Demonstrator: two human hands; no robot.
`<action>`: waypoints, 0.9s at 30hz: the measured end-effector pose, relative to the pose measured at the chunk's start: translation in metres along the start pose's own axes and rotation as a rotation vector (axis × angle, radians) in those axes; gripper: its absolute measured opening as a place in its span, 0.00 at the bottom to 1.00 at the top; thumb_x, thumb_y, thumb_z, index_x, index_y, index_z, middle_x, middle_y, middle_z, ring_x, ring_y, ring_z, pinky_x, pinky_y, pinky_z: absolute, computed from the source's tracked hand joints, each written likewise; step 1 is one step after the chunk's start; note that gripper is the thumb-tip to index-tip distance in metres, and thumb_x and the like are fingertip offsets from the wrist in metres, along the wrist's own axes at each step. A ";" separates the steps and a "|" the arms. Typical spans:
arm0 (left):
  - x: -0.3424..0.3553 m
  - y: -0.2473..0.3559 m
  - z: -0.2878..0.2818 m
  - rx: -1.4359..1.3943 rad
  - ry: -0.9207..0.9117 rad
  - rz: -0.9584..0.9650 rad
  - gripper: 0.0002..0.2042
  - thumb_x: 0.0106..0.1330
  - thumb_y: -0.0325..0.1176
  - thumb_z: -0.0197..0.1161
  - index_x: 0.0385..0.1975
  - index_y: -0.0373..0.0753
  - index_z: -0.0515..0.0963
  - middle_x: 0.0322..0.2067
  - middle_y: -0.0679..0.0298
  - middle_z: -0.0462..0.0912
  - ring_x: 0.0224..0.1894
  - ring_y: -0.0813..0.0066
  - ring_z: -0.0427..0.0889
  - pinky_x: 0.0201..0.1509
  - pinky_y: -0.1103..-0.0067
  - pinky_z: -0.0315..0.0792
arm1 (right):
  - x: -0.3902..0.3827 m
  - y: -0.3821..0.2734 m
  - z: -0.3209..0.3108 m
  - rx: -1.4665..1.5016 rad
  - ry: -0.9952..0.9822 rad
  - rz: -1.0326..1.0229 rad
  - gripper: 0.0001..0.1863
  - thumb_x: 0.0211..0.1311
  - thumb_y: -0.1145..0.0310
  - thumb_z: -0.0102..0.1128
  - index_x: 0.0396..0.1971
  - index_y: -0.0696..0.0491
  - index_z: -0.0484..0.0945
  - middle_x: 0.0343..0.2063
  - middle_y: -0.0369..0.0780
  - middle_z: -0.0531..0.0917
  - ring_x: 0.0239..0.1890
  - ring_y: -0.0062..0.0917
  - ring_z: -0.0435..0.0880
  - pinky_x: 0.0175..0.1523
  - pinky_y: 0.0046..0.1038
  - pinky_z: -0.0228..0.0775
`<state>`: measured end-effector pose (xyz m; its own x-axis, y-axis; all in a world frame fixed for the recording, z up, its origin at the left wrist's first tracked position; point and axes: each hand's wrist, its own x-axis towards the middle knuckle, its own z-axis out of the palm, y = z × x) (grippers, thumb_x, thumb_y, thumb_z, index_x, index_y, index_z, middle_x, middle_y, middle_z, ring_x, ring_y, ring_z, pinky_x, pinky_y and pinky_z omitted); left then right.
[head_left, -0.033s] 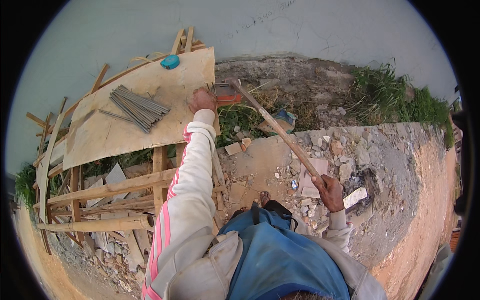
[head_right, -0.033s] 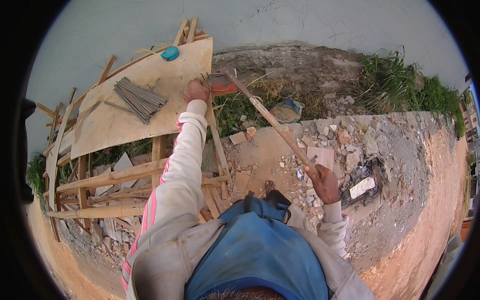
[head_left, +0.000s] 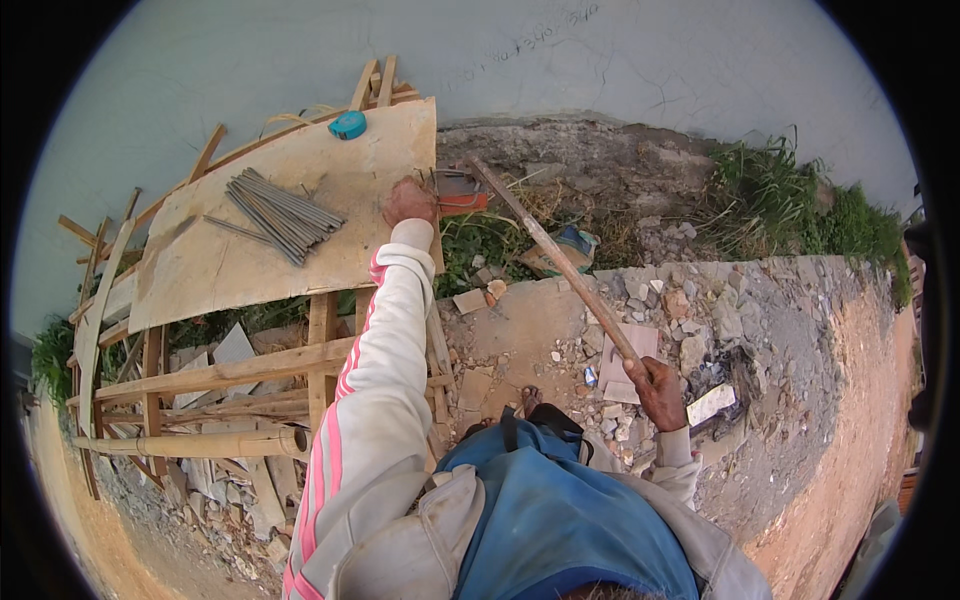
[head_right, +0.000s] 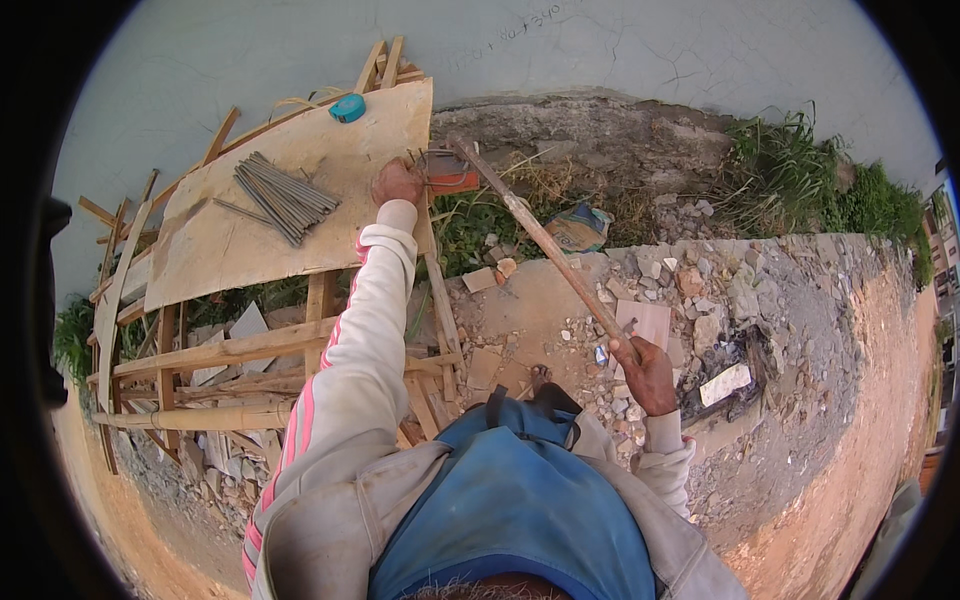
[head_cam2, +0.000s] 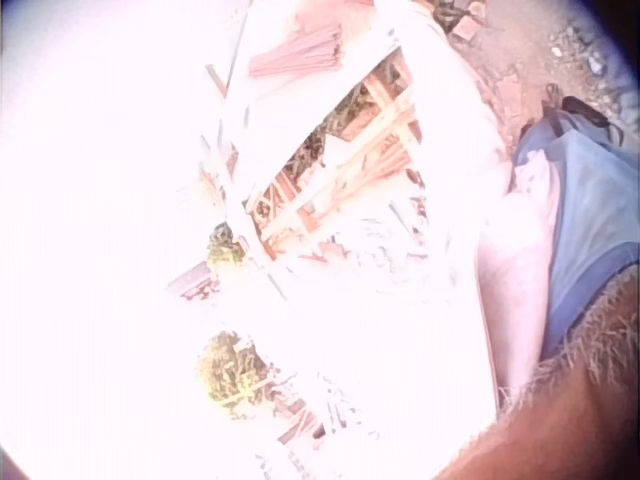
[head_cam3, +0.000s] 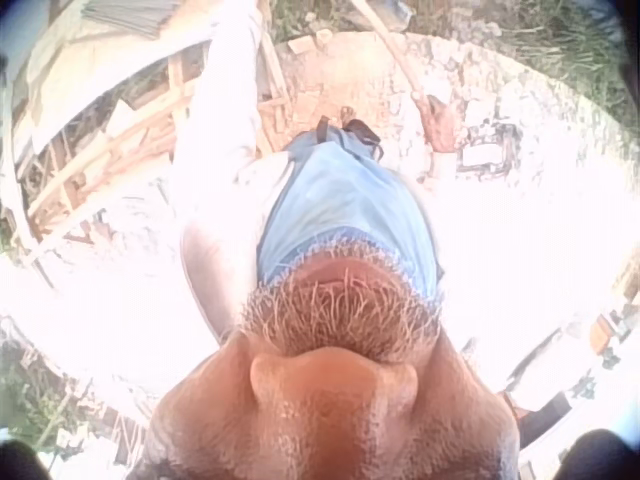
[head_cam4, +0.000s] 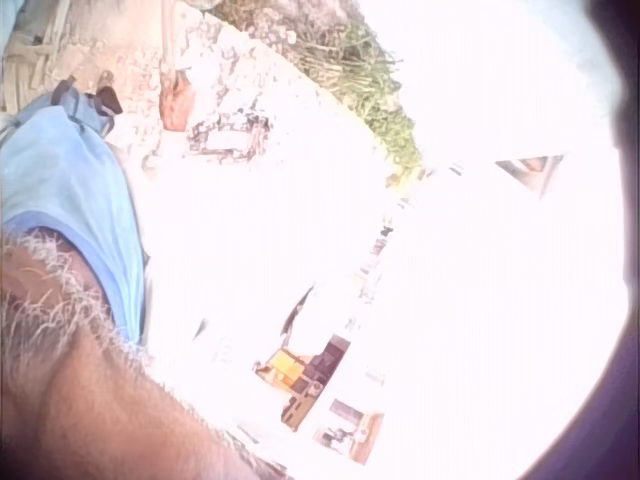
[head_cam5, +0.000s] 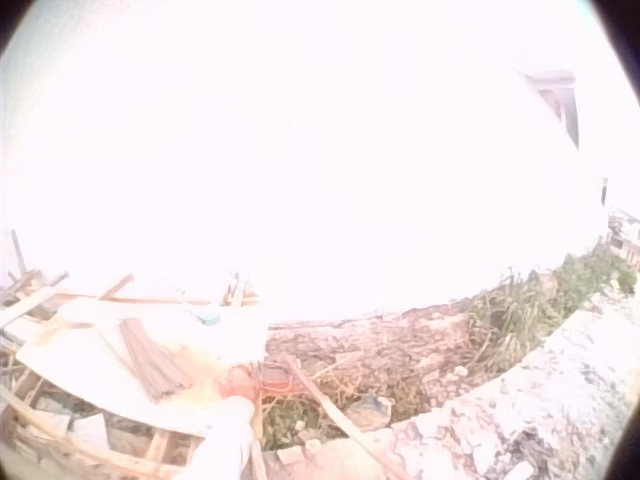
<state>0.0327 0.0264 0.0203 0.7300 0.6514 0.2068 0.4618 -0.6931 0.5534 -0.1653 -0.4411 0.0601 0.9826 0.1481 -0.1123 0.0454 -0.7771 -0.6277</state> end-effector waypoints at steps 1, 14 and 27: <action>0.005 -0.003 0.001 -0.060 0.038 0.006 0.13 0.59 0.41 0.63 0.38 0.42 0.86 0.34 0.54 0.87 0.43 0.47 0.85 0.50 0.61 0.77 | 0.004 0.005 0.004 0.116 -0.026 0.014 0.30 0.68 0.42 0.58 0.24 0.58 0.77 0.13 0.40 0.70 0.19 0.28 0.68 0.27 0.35 0.61; -0.010 0.001 -0.003 -1.136 -0.054 -0.324 0.05 0.66 0.28 0.62 0.31 0.34 0.82 0.20 0.65 0.80 0.18 0.80 0.76 0.22 0.78 0.70 | 0.136 0.026 0.016 0.853 -0.109 -0.289 0.23 0.62 0.49 0.70 0.27 0.53 0.73 0.18 0.29 0.71 0.19 0.12 0.68 0.23 0.21 0.59; -0.030 0.016 0.002 -1.299 0.063 -0.399 0.07 0.70 0.31 0.62 0.41 0.35 0.83 0.22 0.70 0.77 0.18 0.83 0.72 0.23 0.82 0.69 | 0.238 0.025 0.010 0.500 -0.447 -0.404 0.18 0.62 0.58 0.71 0.32 0.58 0.79 0.24 0.34 0.77 0.29 0.18 0.71 0.36 0.26 0.68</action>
<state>0.0194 -0.0047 0.0208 0.6192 0.7747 -0.1279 -0.1946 0.3092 0.9309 0.0683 -0.4192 0.0099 0.7363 0.6758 -0.0339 0.1932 -0.2580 -0.9466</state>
